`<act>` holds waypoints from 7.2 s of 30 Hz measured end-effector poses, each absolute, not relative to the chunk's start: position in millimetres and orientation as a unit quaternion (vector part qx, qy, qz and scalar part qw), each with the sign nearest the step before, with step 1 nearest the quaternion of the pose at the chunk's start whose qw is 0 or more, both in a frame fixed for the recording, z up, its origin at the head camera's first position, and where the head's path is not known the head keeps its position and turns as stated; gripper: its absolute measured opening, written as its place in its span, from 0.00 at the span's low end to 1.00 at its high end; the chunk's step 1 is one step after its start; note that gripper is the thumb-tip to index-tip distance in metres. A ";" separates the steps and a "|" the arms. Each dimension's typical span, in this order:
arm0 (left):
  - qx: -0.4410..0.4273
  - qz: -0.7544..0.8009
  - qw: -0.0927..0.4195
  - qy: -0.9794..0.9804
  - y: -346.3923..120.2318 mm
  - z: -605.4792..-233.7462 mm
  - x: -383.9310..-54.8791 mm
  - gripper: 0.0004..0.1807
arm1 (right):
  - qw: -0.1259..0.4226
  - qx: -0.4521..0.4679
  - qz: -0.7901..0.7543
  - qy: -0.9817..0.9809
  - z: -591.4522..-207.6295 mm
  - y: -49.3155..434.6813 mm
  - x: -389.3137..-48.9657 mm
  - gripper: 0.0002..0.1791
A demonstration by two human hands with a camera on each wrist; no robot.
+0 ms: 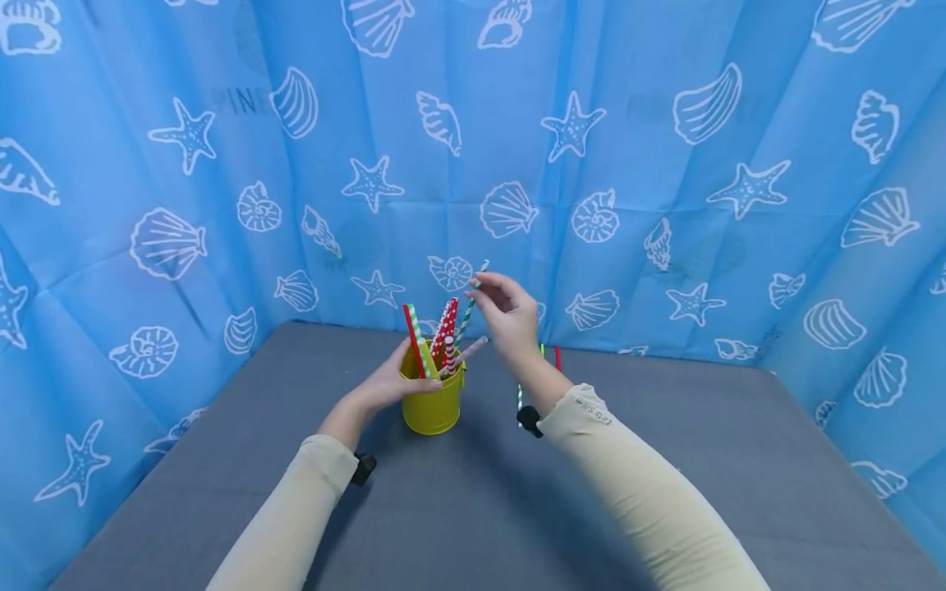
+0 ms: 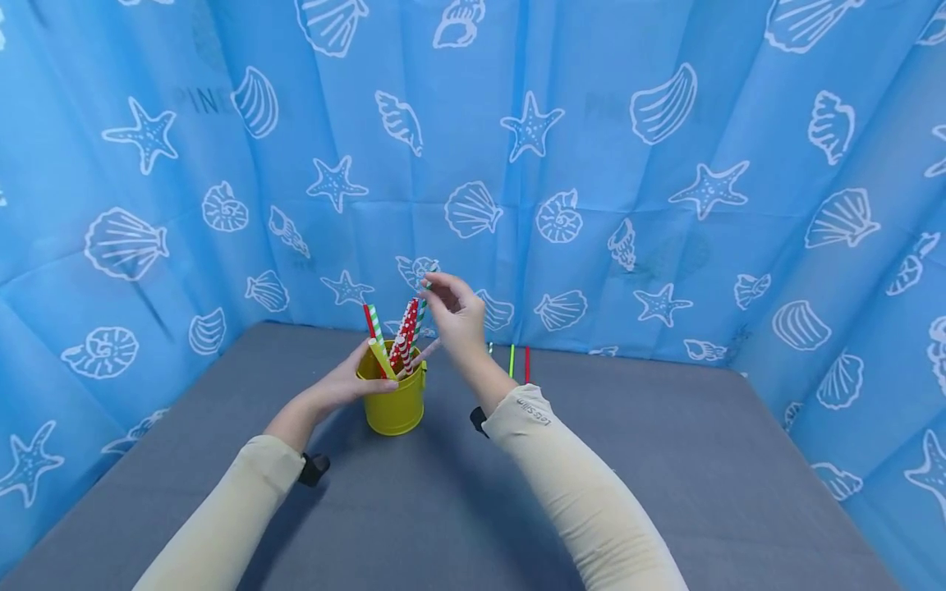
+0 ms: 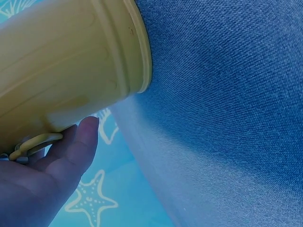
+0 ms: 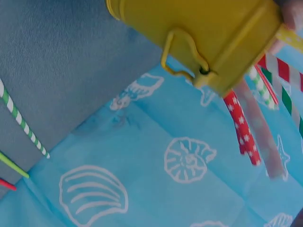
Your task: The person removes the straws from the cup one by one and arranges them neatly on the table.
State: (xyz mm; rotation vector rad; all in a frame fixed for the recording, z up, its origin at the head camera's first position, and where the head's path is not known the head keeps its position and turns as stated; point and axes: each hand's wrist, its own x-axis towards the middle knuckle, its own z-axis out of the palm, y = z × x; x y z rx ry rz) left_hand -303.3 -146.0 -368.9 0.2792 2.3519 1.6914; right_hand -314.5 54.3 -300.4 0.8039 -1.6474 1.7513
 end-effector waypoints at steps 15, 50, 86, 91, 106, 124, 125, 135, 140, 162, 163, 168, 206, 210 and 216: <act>0.079 0.573 0.111 0.808 -145.0 -369.5 -301.7 0.55 | 0.330 0.294 0.628 -0.641 -285.8 105.4 -310.7 0.21; 0.105 0.566 0.114 0.809 -148.1 -367.0 -299.8 0.54 | 0.128 0.239 0.521 -0.810 -332.1 201.1 -315.0 0.30; 0.110 0.573 0.099 0.806 -148.1 -369.1 -301.1 0.52 | -0.025 0.107 0.446 -0.888 -393.1 243.9 -374.5 0.34; 0.103 0.564 0.101 0.813 -146.5 -368.8 -298.6 0.53 | -0.055 0.103 0.416 -0.902 -398.3 248.6 -383.1 0.34; 0.115 0.565 0.101 0.811 -142.1 -369.1 -295.7 0.52 | -0.081 0.119 0.397 -0.906 -417.2 261.2 -395.0 0.33; 0.093 0.565 0.110 0.813 -145.2 -367.1 -297.2 0.55 | -0.189 0.176 0.326 -0.909 -404.7 253.3 -362.0 0.46; 0.094 0.566 0.110 0.812 -145.7 -366.7 -296.7 0.55 | -0.190 0.175 0.321 -0.911 -404.4 251.7 -359.6 0.47; 0.101 0.569 0.110 0.808 -145.3 -364.6 -298.4 0.54 | -0.177 0.146 0.298 -0.927 -410.6 242.2 -355.1 0.46; 0.096 0.567 0.115 0.810 -144.6 -364.5 -298.5 0.54 | -0.170 0.139 0.284 -0.934 -412.2 242.7 -355.9 0.46; 0.093 0.560 0.116 0.815 -143.2 -365.1 -297.1 0.56 | -0.193 0.099 0.317 -0.923 -410.5 252.8 -359.7 0.44; 0.094 0.560 0.115 0.815 -143.2 -364.7 -296.8 0.56 | -0.196 0.094 0.325 -0.920 -410.3 252.4 -359.7 0.45; 0.096 0.560 0.113 0.815 -144.2 -364.8 -296.9 0.55 | -0.208 0.075 0.349 -0.911 -408.6 247.6 -359.8 0.47; 0.102 0.567 0.123 0.808 -147.8 -365.8 -295.5 0.55 | -0.211 0.059 0.343 -0.913 -408.9 244.0 -357.8 0.48; 0.103 0.565 0.122 0.809 -147.5 -365.9 -293.9 0.56 | -0.213 0.063 0.350 -0.910 -409.7 244.3 -357.3 0.47; 0.096 0.567 0.122 0.809 -147.1 -367.1 -296.1 0.56 | -0.205 0.079 0.352 -0.910 -408.7 246.8 -355.8 0.46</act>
